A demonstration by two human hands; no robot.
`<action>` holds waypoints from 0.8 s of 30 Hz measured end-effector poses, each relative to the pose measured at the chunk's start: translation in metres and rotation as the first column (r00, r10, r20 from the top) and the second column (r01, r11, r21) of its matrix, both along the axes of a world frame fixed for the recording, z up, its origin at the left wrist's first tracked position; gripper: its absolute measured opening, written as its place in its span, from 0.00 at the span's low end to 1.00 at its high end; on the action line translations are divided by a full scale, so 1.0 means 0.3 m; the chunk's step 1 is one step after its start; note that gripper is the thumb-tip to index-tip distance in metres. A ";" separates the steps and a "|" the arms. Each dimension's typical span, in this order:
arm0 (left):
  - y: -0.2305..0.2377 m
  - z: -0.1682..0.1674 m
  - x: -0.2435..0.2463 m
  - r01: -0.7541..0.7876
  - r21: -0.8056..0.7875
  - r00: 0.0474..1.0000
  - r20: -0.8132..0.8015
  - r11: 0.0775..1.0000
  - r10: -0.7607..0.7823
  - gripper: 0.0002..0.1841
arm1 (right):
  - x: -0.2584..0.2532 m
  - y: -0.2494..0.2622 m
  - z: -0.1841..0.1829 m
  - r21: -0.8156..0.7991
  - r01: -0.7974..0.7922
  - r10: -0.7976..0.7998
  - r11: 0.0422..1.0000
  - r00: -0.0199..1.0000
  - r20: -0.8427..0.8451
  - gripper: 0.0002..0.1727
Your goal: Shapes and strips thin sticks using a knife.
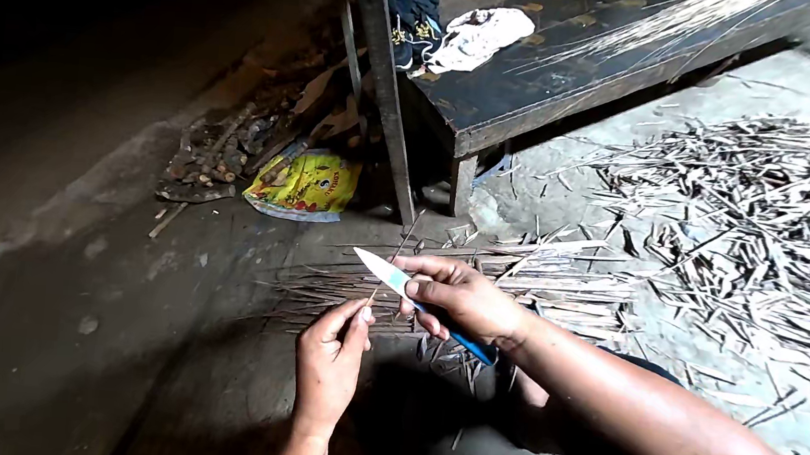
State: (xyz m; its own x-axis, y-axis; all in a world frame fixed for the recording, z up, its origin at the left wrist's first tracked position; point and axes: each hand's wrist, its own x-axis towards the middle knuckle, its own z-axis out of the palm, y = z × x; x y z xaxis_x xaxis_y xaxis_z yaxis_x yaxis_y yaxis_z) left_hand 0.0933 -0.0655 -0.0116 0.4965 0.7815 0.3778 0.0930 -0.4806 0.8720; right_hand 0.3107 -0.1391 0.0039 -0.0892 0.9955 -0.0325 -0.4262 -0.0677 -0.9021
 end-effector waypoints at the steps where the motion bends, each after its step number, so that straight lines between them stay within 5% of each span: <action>1: 0.000 0.001 -0.002 -0.010 0.011 1.000 -0.008 1.000 0.010 0.10 | 0.008 0.002 0.003 0.001 0.011 -0.011 1.000 1.000 0.003 0.24; 11: -0.008 -0.001 0.003 -0.049 0.030 0.996 -0.069 0.998 0.051 0.09 | 0.120 0.013 0.055 -0.068 0.289 -0.288 0.955 0.957 0.031 0.25; 17: 0.013 -0.008 -0.017 -0.122 0.084 0.985 -0.112 0.989 0.131 0.10 | 0.237 0.014 0.091 -0.026 0.662 -0.662 0.749 0.749 0.005 0.24; 24: 0.005 -0.005 0.009 -0.132 0.127 0.988 -0.065 0.983 0.141 0.09 | 0.027 -0.013 0.016 -0.003 0.135 -0.135 0.991 0.991 0.019 0.26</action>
State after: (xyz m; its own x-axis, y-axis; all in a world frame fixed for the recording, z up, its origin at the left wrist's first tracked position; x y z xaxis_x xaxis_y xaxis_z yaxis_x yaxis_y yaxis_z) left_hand 0.0961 -0.0641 -0.0130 0.4185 0.7940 0.4409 0.2261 -0.5612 0.7962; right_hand 0.3188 -0.1430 0.0088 0.0465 0.9982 -0.0369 -0.4145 -0.0143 -0.9099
